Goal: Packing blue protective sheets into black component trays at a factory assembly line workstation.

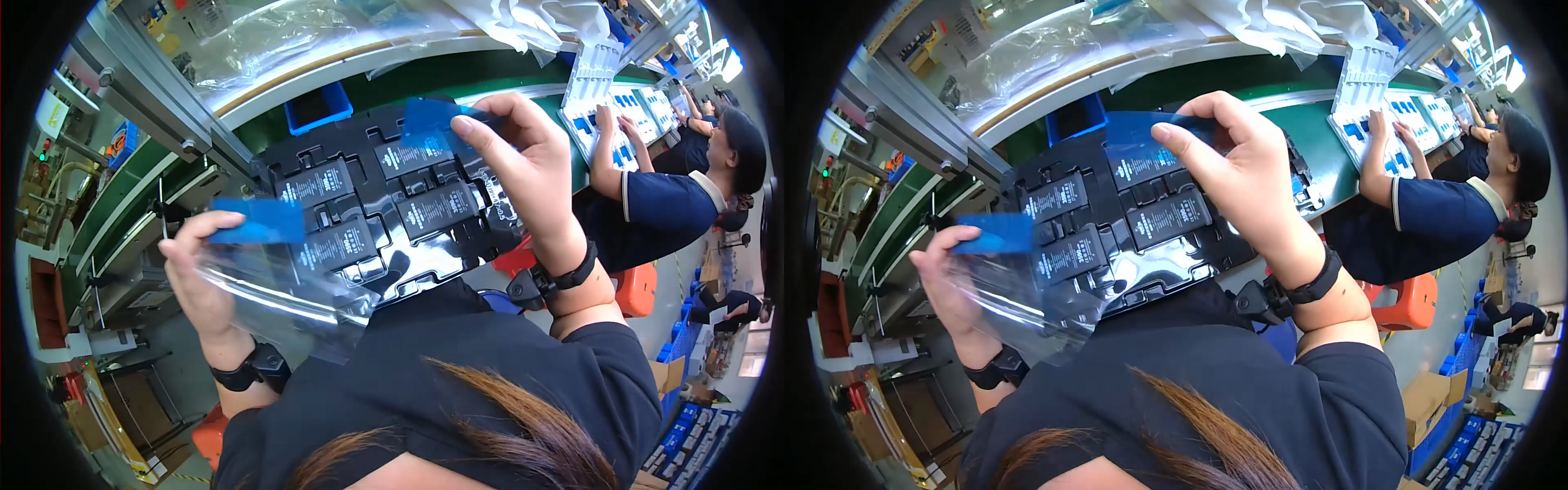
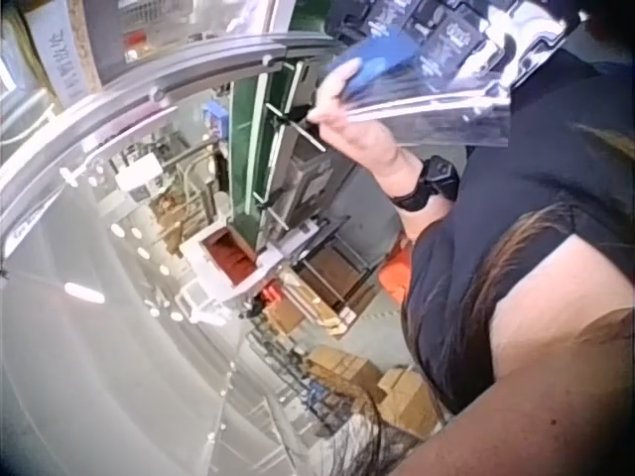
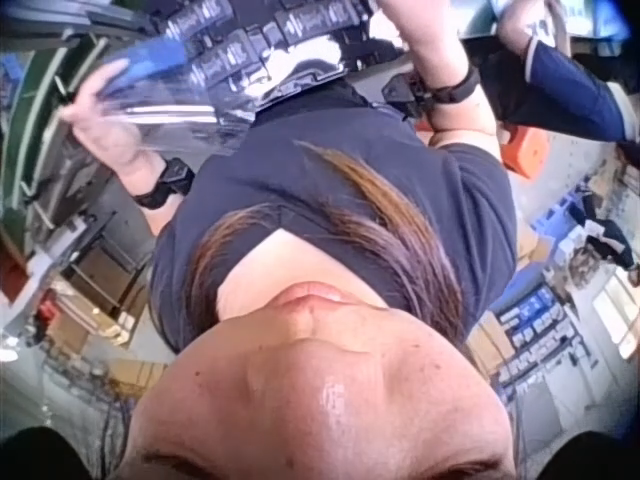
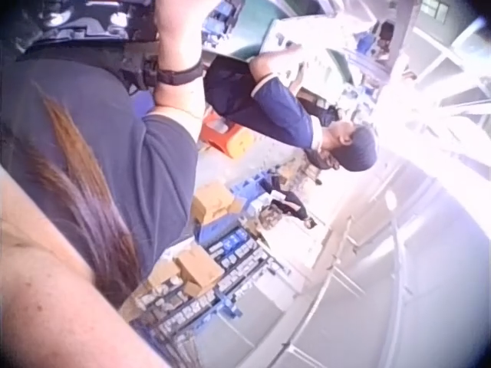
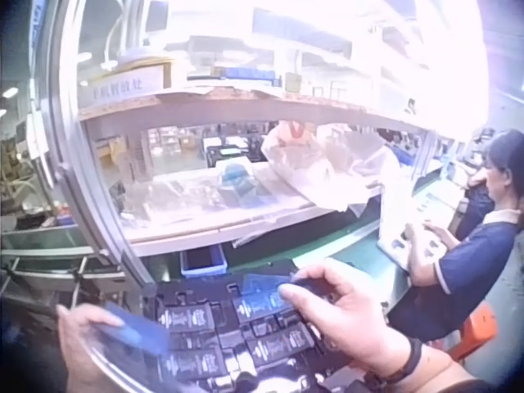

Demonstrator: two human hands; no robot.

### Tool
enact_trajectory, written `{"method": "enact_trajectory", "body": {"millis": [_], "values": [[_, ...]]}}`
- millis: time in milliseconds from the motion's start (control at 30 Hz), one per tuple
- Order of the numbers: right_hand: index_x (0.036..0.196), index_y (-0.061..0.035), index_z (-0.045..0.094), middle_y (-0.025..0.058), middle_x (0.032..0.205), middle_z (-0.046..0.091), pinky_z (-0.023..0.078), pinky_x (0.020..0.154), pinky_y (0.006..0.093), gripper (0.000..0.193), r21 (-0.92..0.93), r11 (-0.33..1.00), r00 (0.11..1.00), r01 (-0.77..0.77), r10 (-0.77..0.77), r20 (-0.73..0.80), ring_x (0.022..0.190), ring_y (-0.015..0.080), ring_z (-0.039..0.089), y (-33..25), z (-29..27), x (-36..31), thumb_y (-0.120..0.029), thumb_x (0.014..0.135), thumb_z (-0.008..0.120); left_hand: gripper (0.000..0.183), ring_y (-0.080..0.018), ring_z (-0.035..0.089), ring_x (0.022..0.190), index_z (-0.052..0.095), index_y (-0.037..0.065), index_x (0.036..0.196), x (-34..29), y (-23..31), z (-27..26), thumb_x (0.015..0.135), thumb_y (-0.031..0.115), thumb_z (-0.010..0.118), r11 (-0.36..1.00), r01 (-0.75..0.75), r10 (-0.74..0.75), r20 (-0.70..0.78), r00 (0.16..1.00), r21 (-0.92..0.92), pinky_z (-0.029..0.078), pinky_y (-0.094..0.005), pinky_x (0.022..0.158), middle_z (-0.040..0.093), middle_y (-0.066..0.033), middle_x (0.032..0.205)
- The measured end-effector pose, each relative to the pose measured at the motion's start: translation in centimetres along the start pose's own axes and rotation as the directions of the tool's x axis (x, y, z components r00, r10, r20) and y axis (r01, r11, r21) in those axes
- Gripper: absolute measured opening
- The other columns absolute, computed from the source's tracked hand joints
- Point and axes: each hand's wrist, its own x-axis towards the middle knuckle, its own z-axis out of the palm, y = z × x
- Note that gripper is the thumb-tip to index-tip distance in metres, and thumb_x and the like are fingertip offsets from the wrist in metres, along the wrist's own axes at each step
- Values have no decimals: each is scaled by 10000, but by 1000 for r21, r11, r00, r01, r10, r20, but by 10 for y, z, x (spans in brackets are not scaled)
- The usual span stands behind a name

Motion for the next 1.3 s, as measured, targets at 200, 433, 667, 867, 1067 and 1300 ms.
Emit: {"method": "enact_trajectory", "body": {"millis": [200, 433, 667, 867, 1067, 1300], "values": [[792, 1, 576, 43, 655, 532, 376, 533, 231, 176, -293, 955, 957, -51, 131, 260, 589, 93, 476, 1, -2, -11, -139, 755, 676, 602, -203, 575, 713, 559, -57, 992, 3, 3, -6, 952, 439, 220, 986, -50, 42, -57, 997, -159, 429, -296, 709, 604, -147, 817], [800, -12, 584, 113, 710, 576, 430, 572, 301, 189, -436, 899, 918, 35, 143, 370, 657, 238, 570, 12, 6, -27, -168, 742, 674, 570, -239, 585, 747, 533, -67, 1041, 0, -2, -2, 948, 407, 230, 980, 41, -44, -10, 999, -193, 446, -333, 741, 618, -165, 842], [791, -15, 589, 112, 690, 576, 431, 577, 292, 192, -393, 919, 915, -18, 174, 365, 624, 222, 569, 12, 4, -27, -174, 736, 681, 499, -216, 599, 744, 530, -88, 1031, 2, -3, 1, 949, 323, 258, 965, 58, -52, 32, 998, -254, 460, -313, 722, 603, -171, 920], [792, -15, 595, 107, 681, 580, 429, 560, 283, 200, -415, 910, 908, 3, 171, 382, 603, 209, 566, 14, 5, -27, -183, 733, 686, 479, -213, 598, 735, 525, -101, 1029, 1, -3, 5, 934, 303, 286, 970, 53, -44, 46, 998, -238, 456, -304, 716, 603, -181, 905], [798, -20, 600, 103, 684, 589, 434, 563, 278, 204, -405, 914, 906, 4, 168, 388, 603, 202, 573, 14, 4, -27, -191, 732, 690, 506, -229, 590, 734, 532, -62, 1035, 0, -4, 3, 938, 351, 255, 975, 69, -58, 59, 997, -211, 437, -326, 734, 612, -173, 868], [794, -21, 602, 99, 686, 592, 436, 558, 279, 204, -425, 905, 896, -10, 196, 398, 600, 200, 574, 14, 4, -27, -192, 732, 693, 480, -219, 595, 727, 531, -82, 1028, 0, -5, 5, 930, 314, 280, 971, 75, -62, 62, 996, -228, 440, -311, 723, 610, -176, 876]]}}
